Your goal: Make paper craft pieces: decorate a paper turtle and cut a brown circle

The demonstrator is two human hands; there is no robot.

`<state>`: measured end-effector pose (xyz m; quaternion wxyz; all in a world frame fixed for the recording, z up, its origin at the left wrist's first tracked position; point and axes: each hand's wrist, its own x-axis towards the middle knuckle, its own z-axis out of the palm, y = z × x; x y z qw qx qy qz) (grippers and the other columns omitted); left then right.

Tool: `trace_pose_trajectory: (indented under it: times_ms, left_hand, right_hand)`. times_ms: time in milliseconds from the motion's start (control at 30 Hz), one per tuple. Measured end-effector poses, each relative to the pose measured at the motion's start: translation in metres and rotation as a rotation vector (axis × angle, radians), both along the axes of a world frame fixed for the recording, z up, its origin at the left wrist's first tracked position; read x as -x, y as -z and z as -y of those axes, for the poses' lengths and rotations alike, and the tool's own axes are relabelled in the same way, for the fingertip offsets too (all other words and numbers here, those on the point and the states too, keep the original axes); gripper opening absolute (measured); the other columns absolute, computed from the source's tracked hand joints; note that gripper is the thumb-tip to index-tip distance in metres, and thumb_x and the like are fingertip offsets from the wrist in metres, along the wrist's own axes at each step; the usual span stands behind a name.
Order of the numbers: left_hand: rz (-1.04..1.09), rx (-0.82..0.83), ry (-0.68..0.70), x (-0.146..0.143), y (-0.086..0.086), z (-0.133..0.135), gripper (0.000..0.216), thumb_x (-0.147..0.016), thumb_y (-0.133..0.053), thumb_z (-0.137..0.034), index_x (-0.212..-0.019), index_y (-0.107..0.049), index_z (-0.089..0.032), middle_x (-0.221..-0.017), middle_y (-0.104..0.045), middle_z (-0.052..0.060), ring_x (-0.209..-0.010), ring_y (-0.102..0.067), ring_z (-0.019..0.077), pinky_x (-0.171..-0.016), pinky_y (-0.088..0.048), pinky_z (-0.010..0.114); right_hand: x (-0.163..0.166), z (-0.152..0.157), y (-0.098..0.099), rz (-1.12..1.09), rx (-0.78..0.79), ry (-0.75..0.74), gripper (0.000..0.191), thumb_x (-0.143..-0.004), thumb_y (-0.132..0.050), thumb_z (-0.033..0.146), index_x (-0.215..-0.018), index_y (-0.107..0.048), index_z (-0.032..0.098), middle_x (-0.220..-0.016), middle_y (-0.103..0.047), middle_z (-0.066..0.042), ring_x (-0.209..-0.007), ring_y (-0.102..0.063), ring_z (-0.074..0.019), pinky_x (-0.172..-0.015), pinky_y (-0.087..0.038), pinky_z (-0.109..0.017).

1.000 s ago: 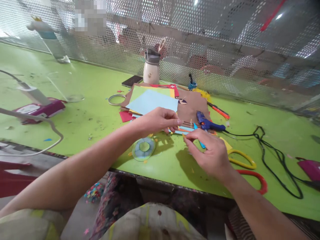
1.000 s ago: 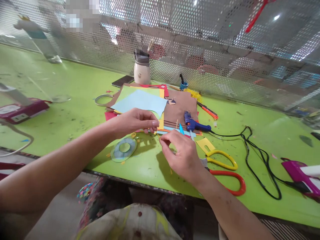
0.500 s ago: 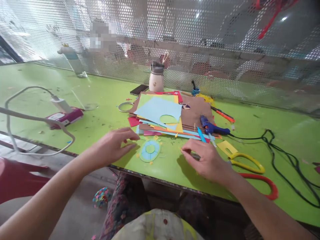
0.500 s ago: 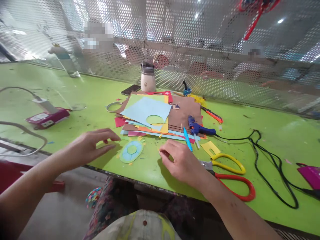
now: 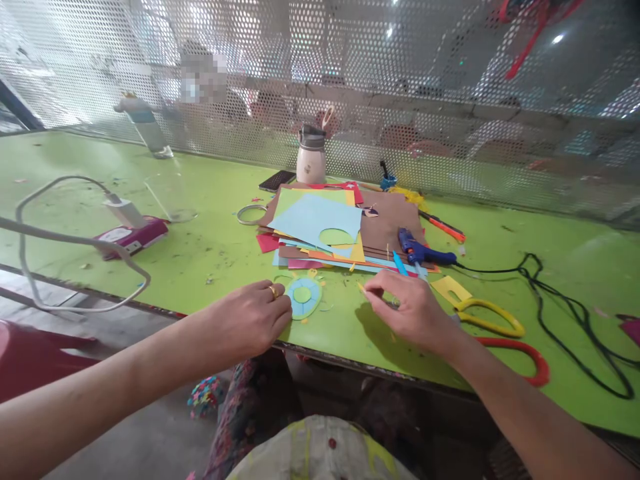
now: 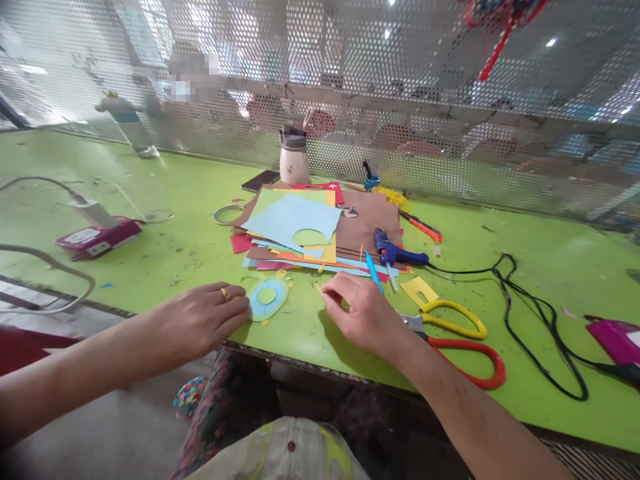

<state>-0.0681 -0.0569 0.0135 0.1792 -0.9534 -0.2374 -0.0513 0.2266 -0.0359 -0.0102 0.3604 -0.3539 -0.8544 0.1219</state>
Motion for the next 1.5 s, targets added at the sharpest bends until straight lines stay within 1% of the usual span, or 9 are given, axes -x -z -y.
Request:
trace_pose_trajectory:
  times_ms: [100, 233, 667, 800, 933, 1067, 1200, 1300, 1500]
  left_hand:
    - [-0.160, -0.063, 0.076, -0.005, -0.005, 0.000, 0.019, -0.085, -0.056, -0.003, -0.074, -0.064, -0.017, -0.073, -0.061, 0.007, -0.070, -0.055, 0.0230, -0.065, -0.044, 0.036]
    - [-0.142, -0.099, 0.072, -0.010, -0.002, -0.001, 0.021, -0.084, -0.056, -0.003, -0.070, -0.061, -0.018, -0.071, -0.059, 0.006, -0.068, -0.054, 0.0234, -0.064, -0.044, 0.037]
    - [0.077, -0.199, 0.005, -0.005, -0.002, 0.004, 0.028, -0.093, -0.041, -0.004, -0.084, -0.067, -0.009, -0.081, -0.066, 0.013, -0.076, -0.060, 0.0269, -0.065, -0.048, 0.039]
    - [0.244, -0.191, -0.095, -0.004, -0.004, 0.006, 0.019, -0.094, -0.047, -0.005, -0.092, -0.065, -0.010, -0.084, -0.067, 0.010, -0.078, -0.062, 0.0238, -0.062, -0.046, 0.035]
    - [0.642, -0.050, -0.329, -0.017, -0.001, 0.012, 0.011, -0.096, -0.053, -0.015, -0.091, -0.062, -0.019, -0.081, -0.068, 0.002, -0.070, -0.063, 0.0155, -0.064, -0.048, 0.028]
    - [0.995, 0.176, -0.613, -0.040, 0.008, 0.020, 0.013, -0.092, -0.059, -0.030, -0.081, -0.064, -0.025, -0.076, -0.069, -0.003, -0.063, -0.064, 0.0141, -0.064, -0.048, 0.026]
    - [1.223, 0.471, -0.819, -0.059, 0.011, 0.023, 0.018, -0.083, -0.065, -0.041, -0.077, -0.070, -0.025, -0.065, -0.068, -0.003, -0.060, -0.064, 0.0167, -0.059, -0.046, 0.026]
    - [1.393, 0.668, -0.878, -0.067, 0.007, 0.023, 0.024, -0.076, -0.070, -0.046, -0.074, -0.072, -0.022, -0.062, -0.068, -0.002, -0.056, -0.061, 0.0161, -0.056, -0.046, 0.026]
    - [1.598, 0.868, -0.830, -0.077, 0.011, 0.025, 0.033, -0.070, -0.079, -0.051, -0.072, -0.070, -0.019, -0.074, -0.073, 0.003, -0.055, -0.061, 0.0155, -0.052, -0.049, 0.027]
  right_hand:
    - [0.000, 0.000, 0.000, -0.001, 0.003, 0.002, 0.012, -0.092, -0.053, 0.014, -0.083, -0.059, 0.020, -0.076, -0.067, -0.004, -0.069, -0.060, -0.0172, -0.064, -0.047, -0.030]
    - [0.000, 0.001, -0.001, -0.015, -0.031, -0.002, 0.012, -0.092, -0.053, 0.013, -0.083, -0.059, 0.020, -0.074, -0.066, -0.004, -0.067, -0.060, -0.0166, -0.063, -0.047, -0.029]
    - [0.000, 0.003, -0.007, -0.041, -0.084, -0.003, 0.014, -0.092, -0.053, 0.013, -0.083, -0.060, 0.020, -0.072, -0.066, -0.004, -0.065, -0.059, -0.0164, -0.061, -0.046, -0.028]
    - [0.001, 0.004, -0.010, -0.072, -0.022, 0.023, 0.013, -0.091, -0.054, 0.015, -0.081, -0.061, 0.020, -0.071, -0.067, -0.003, -0.063, -0.060, -0.0158, -0.060, -0.047, -0.027]
    - [0.002, 0.005, -0.014, -0.167, 0.067, 0.077, 0.011, -0.088, -0.058, 0.017, -0.079, -0.063, 0.021, -0.070, -0.068, -0.002, -0.063, -0.062, -0.0155, -0.062, -0.050, -0.026]
    - [0.000, 0.003, -0.013, -0.321, 0.280, 0.124, 0.012, -0.088, -0.061, 0.023, -0.078, -0.066, 0.020, -0.068, -0.068, -0.001, -0.062, -0.064, -0.0159, -0.062, -0.053, -0.027]
    - [-0.008, -0.005, -0.010, -0.481, 0.371, 0.075, 0.012, -0.085, -0.069, 0.028, -0.077, -0.069, 0.020, -0.100, -0.071, -0.009, -0.098, -0.067, -0.0222, -0.088, -0.054, -0.036]
    - [-0.013, -0.010, -0.013, -0.552, 0.474, 0.012, 0.017, -0.083, -0.074, 0.035, -0.075, -0.069, 0.020, -0.117, -0.069, -0.012, -0.119, -0.061, -0.0250, -0.101, -0.048, -0.043]
    - [-0.011, -0.006, -0.021, -0.610, 0.695, -0.103, 0.022, -0.077, -0.079, 0.037, -0.071, -0.069, 0.019, -0.107, -0.073, -0.009, -0.108, -0.066, -0.0227, -0.094, -0.050, -0.039]
